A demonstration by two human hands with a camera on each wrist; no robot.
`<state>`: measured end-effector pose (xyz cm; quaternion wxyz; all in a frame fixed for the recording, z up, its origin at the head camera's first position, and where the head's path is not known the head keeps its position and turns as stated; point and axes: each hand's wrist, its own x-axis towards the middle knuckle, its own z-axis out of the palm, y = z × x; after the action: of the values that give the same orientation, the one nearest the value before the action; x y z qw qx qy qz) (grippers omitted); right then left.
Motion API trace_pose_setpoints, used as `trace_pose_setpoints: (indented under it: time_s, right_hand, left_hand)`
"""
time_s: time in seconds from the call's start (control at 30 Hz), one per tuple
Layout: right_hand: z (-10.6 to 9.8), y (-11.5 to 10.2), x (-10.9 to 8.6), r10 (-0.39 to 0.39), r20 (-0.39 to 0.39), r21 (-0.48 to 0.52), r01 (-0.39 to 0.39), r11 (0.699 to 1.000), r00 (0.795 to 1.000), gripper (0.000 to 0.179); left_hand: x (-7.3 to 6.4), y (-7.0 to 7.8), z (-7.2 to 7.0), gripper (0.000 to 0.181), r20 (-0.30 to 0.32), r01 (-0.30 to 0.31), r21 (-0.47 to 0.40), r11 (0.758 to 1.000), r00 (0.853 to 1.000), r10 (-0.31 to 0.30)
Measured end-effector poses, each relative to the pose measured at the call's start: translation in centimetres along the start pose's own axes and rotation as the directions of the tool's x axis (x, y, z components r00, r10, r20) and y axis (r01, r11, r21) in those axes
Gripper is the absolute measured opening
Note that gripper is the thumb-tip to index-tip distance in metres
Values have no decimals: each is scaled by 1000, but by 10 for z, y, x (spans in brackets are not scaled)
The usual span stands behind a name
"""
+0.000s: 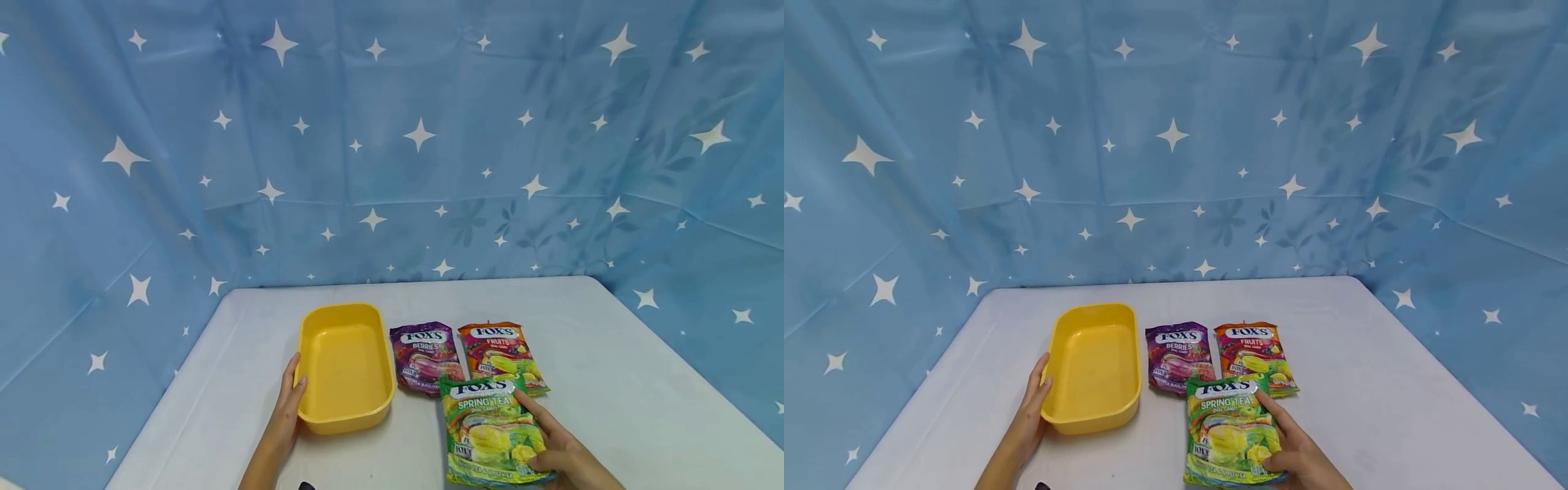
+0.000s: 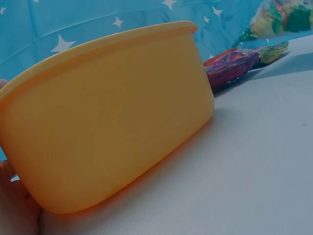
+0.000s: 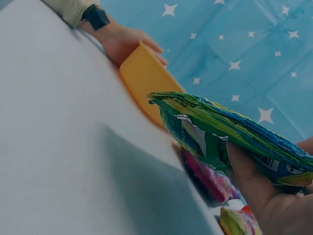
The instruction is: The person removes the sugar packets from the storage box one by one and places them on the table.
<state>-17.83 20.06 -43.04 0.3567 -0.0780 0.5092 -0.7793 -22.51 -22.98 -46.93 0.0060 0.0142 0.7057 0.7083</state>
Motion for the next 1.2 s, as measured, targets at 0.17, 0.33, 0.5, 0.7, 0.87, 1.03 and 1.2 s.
trace_pose_setpoints:
  time_s: [0.17, 0.33, 0.5, 0.7, 0.87, 1.03, 1.2]
  right_hand:
    - [-12, 7, -1, 31, 102, 45, -35, 998, 994, 65]
    - [-19, 10, -1, 65, 47, 30, -67, 997, 997, 80]
    - [-21, 12, 0, 77, -24, -43, -78, 996, 997, 93]
    - [-26, 15, 1, 69, -66, -176, -80, 981, 995, 96]
    - [-28, 20, 2, 76, -38, -191, -81, 978, 996, 96]
    - [-27, 19, 4, 100, -82, -273, -118, 955, 992, 94]
    - [-27, 21, 6, 72, -215, -451, -165, 877, 974, 87]
  left_hand:
    - [2, 0, -1, 61, -7, -3, 7, 1000, 1000, 4]
    - [1, 0, -1, 60, -24, 5, 13, 1000, 1000, -4]
    - [2, 0, -1, 60, -30, 13, 14, 1000, 999, -12]
    - [3, 0, 0, 61, -24, 8, 25, 1000, 1000, -7]
    - [3, 0, -2, 60, -23, -3, 33, 999, 1000, 4]
    - [4, 0, -2, 61, -33, 1, 30, 1000, 999, 0]
    - [2, 0, 0, 62, -33, 23, 19, 1000, 999, -22]
